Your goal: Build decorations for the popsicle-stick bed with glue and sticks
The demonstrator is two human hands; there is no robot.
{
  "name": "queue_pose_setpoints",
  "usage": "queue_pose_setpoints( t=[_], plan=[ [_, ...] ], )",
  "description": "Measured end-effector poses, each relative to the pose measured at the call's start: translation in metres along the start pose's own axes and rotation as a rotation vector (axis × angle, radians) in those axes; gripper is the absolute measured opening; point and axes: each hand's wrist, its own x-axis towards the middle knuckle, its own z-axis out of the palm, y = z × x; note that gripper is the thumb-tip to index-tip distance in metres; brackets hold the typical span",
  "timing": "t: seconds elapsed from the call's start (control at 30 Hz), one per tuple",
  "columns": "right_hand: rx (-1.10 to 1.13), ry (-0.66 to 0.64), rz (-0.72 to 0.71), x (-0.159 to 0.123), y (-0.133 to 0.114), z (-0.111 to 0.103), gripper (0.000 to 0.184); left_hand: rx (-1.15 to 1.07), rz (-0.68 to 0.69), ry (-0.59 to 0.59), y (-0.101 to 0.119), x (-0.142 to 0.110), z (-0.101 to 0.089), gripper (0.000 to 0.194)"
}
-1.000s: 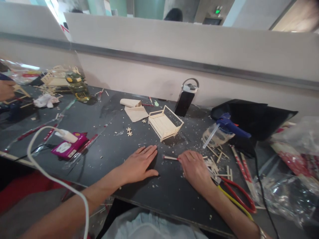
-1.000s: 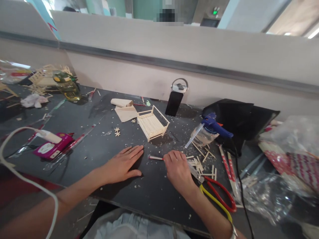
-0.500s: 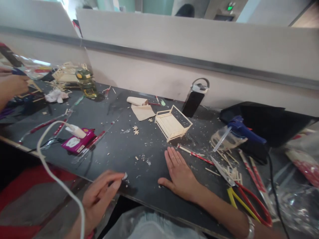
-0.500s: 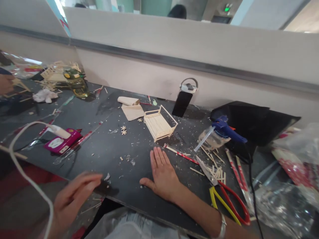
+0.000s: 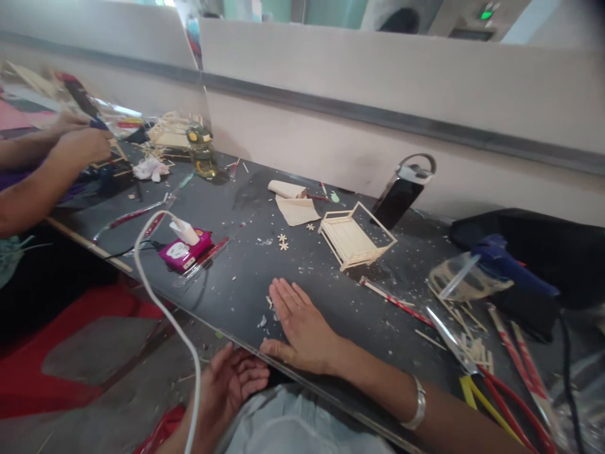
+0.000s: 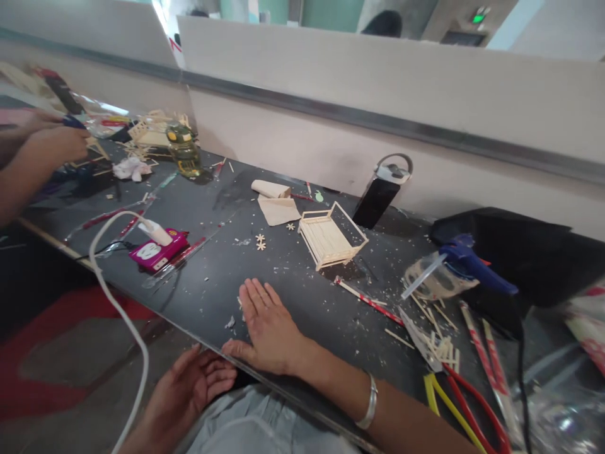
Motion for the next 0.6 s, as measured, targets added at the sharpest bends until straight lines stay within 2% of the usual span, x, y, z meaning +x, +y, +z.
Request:
queue_pose_setpoints(
  t=[0.13, 0.23, 0.33, 0.4, 0.5, 0.6],
  plan=[
    [0.071, 0.2, 0.176, 0.01, 0.013, -0.007, 0.038, -0.008, 0.014, -0.018, 0.0, -0.003, -0.001, 0.036],
    [0.068, 0.21, 0.186, 0.025, 0.016, -0.009, 0.025, -0.037, 0.034, -0.007, -0.006, -0.001, -0.002, 0.031],
    [0.07, 0.146, 0.101, 0.035, 0.007, -0.005, 0.014, -0.062, 0.035, 0.052, -0.012, 0.001, -0.004, 0.025],
    [0.067, 0.115, 0.057, 0.036, 0.001, -0.001, 0.016, -0.079, 0.035, 0.09, -0.014, 0.003, -0.004, 0.024],
    [0.033, 0.127, 0.082, 0.027, 0.002, 0.002, 0.029, -0.082, -0.028, 0.108, -0.013, 0.007, -0.006, 0.029],
    [-0.017, 0.116, 0.141, 0.015, 0.005, 0.003, 0.069, -0.065, -0.16, 0.051, -0.009, 0.015, -0.01, 0.039]
  ],
)
